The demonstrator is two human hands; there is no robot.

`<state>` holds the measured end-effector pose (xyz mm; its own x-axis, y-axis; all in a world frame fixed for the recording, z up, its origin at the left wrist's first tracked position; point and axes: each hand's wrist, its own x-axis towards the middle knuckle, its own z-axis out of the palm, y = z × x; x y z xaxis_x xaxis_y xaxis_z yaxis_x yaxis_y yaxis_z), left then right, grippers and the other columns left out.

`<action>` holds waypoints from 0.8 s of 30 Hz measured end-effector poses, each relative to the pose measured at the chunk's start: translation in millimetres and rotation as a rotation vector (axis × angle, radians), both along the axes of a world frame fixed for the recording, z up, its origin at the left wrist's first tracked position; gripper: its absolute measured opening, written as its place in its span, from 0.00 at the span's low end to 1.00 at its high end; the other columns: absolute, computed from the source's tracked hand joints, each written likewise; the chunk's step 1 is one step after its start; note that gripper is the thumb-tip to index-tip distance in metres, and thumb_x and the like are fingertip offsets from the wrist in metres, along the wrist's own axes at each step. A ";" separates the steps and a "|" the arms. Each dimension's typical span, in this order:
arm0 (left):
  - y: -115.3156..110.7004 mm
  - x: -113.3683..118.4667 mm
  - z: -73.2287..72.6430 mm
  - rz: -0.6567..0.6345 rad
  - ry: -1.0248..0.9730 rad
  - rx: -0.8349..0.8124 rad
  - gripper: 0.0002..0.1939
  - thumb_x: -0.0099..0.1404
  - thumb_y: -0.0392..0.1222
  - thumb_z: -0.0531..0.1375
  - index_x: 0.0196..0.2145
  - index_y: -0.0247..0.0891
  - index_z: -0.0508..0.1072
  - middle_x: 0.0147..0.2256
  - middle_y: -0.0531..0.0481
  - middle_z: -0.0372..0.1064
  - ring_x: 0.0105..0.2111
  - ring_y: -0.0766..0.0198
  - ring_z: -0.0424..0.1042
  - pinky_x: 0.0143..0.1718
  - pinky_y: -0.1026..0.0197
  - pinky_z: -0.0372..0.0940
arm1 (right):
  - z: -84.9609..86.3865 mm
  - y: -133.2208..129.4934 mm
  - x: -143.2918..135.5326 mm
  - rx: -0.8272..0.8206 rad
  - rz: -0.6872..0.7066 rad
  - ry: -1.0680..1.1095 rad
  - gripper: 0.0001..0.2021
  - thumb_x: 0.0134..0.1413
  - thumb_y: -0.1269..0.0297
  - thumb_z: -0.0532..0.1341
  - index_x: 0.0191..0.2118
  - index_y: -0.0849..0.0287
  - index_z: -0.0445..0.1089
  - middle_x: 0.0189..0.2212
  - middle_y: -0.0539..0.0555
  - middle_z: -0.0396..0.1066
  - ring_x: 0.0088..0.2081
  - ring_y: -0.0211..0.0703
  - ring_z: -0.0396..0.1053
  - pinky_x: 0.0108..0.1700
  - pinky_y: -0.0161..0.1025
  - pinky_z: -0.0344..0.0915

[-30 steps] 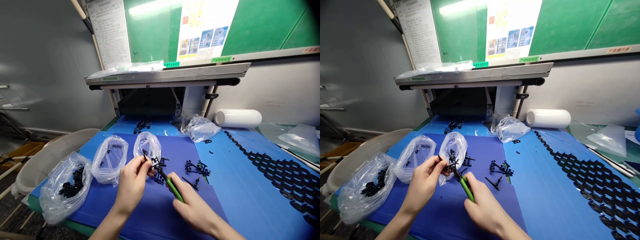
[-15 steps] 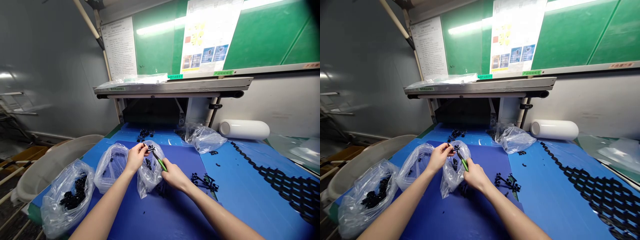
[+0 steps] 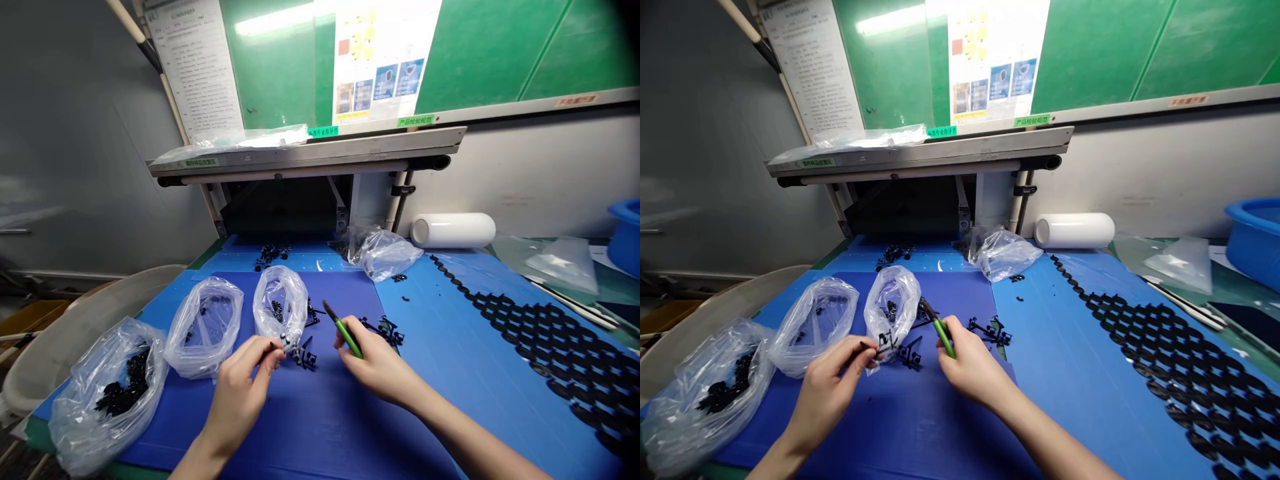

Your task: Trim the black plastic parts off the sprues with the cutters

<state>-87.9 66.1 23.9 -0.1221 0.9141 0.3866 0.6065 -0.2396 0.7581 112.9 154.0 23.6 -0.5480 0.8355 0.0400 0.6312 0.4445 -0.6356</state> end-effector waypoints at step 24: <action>-61.2 22.1 -21.3 -0.003 0.149 0.167 0.10 0.59 0.29 0.54 0.37 0.41 0.68 0.32 0.51 0.70 0.34 0.65 0.69 0.37 0.66 0.63 | -11.6 -16.9 4.3 -0.224 -0.153 0.274 0.02 0.54 0.70 0.55 0.34 0.56 0.60 0.25 0.45 0.62 0.26 0.38 0.62 0.31 0.39 0.60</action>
